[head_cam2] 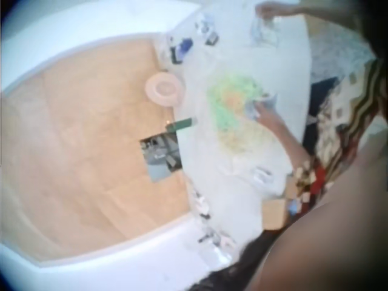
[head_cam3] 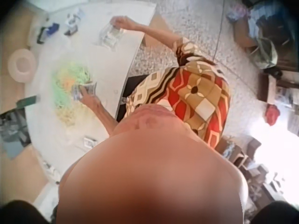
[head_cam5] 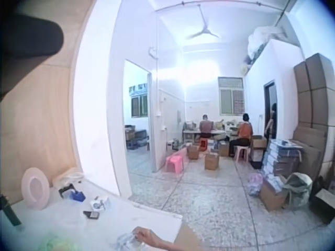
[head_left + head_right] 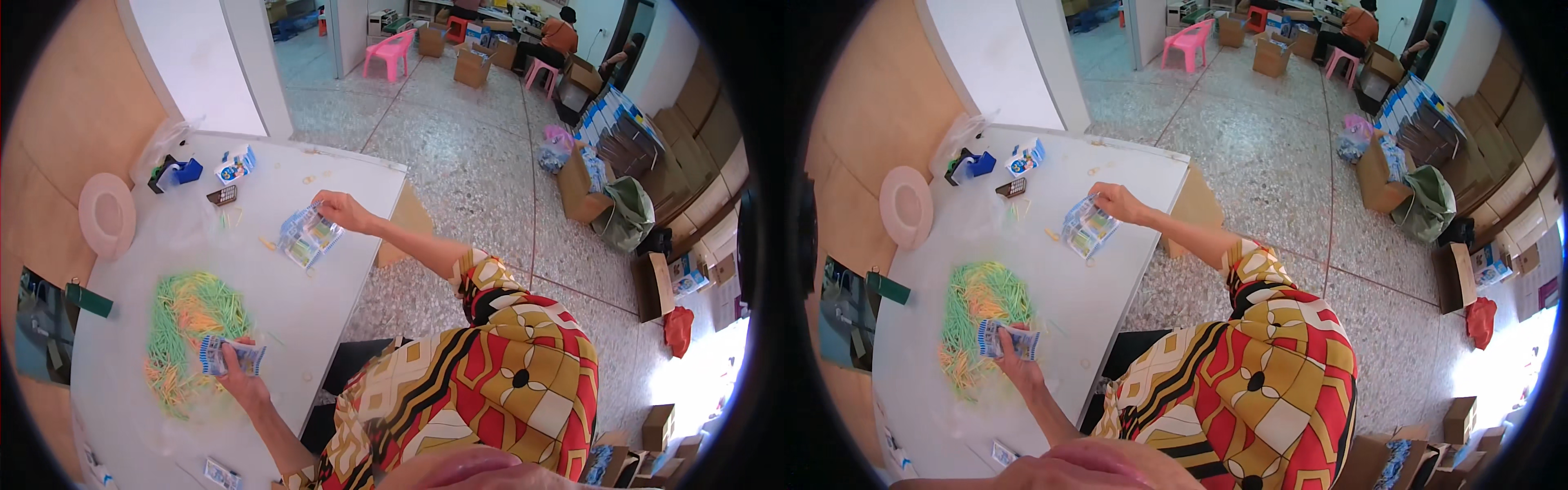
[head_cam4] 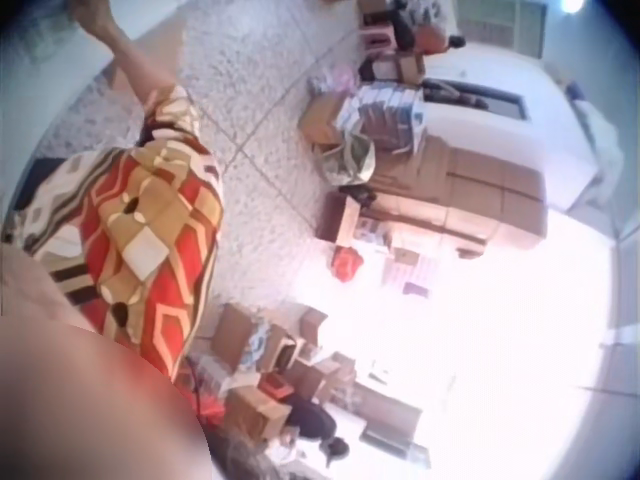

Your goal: Sorting colored rubber bands and placing them into small plastic bags.

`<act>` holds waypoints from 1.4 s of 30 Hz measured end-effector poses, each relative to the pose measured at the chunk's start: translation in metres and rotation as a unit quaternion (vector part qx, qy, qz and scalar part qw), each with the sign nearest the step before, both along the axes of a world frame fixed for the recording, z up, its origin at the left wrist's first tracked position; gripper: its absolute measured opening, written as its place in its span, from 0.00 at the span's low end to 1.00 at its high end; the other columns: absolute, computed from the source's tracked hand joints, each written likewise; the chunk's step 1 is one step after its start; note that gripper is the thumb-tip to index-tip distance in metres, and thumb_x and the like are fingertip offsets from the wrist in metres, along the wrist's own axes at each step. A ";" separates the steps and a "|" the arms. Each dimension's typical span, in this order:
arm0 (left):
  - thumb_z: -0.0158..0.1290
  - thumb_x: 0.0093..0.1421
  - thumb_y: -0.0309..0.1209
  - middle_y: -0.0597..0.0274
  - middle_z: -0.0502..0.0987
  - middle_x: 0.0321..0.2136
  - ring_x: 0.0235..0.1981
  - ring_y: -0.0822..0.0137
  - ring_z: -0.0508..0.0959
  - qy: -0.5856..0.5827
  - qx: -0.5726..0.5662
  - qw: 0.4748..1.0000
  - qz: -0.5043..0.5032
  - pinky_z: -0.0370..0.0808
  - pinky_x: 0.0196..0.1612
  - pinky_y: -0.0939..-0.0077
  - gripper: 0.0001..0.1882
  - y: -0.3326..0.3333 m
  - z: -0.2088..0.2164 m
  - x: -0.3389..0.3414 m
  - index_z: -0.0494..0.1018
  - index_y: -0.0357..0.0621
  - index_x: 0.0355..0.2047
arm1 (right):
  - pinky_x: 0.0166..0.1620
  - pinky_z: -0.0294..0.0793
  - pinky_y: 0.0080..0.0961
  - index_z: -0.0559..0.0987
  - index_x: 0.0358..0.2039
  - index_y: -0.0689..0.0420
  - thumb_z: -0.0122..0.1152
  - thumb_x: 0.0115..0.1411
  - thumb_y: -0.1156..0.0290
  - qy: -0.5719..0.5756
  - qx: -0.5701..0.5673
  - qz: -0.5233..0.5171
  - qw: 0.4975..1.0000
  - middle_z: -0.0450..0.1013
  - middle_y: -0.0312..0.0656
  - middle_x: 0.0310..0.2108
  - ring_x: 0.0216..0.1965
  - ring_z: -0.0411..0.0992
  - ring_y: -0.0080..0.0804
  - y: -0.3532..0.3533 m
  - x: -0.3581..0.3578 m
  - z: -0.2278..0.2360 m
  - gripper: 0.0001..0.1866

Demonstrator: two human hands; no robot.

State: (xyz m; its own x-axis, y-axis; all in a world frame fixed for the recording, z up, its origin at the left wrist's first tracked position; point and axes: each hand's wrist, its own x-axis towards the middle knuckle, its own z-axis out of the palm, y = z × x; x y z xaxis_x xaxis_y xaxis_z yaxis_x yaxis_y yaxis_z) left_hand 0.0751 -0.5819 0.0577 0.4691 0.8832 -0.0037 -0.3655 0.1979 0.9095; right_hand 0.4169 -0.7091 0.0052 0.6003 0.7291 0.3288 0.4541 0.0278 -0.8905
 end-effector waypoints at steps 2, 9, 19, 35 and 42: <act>0.49 0.61 0.31 0.61 0.74 0.31 0.32 0.70 0.74 0.015 0.028 0.999 -0.017 0.72 0.40 0.72 0.12 0.001 0.003 -0.007 0.66 0.43 0.44 | 0.32 0.68 0.18 0.73 0.36 0.58 0.52 0.58 0.72 0.063 -0.009 0.011 0.998 0.70 0.32 0.26 0.29 0.66 0.16 0.011 0.014 -0.023 0.07; 0.50 0.60 0.28 0.61 0.74 0.32 0.29 0.67 0.76 0.031 -0.002 0.999 0.045 0.75 0.34 0.71 0.12 0.004 -0.019 -0.023 0.66 0.41 0.43 | 0.35 0.68 0.17 0.74 0.38 0.58 0.52 0.58 0.71 0.016 -0.062 -0.029 0.998 0.72 0.33 0.28 0.30 0.67 0.18 0.018 0.055 -0.057 0.09; 0.49 0.60 0.28 0.55 0.76 0.25 0.26 0.66 0.77 0.040 -0.015 0.998 0.041 0.74 0.32 0.71 0.07 -0.017 -0.017 -0.021 0.69 0.40 0.37 | 0.34 0.65 0.13 0.74 0.41 0.60 0.49 0.60 0.71 0.088 -0.113 -0.022 0.989 0.72 0.32 0.29 0.30 0.66 0.15 0.019 0.046 -0.074 0.10; 0.54 0.56 0.25 0.60 0.77 0.28 0.26 0.67 0.79 0.046 -0.012 0.998 0.032 0.77 0.29 0.75 0.10 -0.035 -0.008 -0.004 0.72 0.35 0.39 | 0.37 0.69 0.17 0.73 0.43 0.57 0.54 0.58 0.71 -0.120 -0.049 0.013 0.991 0.73 0.37 0.35 0.35 0.71 0.21 0.041 -0.049 0.005 0.12; 0.58 0.54 0.27 0.64 0.78 0.26 0.25 0.74 0.77 0.055 0.008 0.998 0.008 0.75 0.29 0.81 0.09 -0.041 -0.014 -0.004 0.76 0.36 0.34 | 0.34 0.68 0.17 0.75 0.38 0.57 0.59 0.56 0.68 -0.080 -0.052 0.335 0.937 0.74 0.35 0.30 0.31 0.72 0.21 0.044 -0.153 0.070 0.10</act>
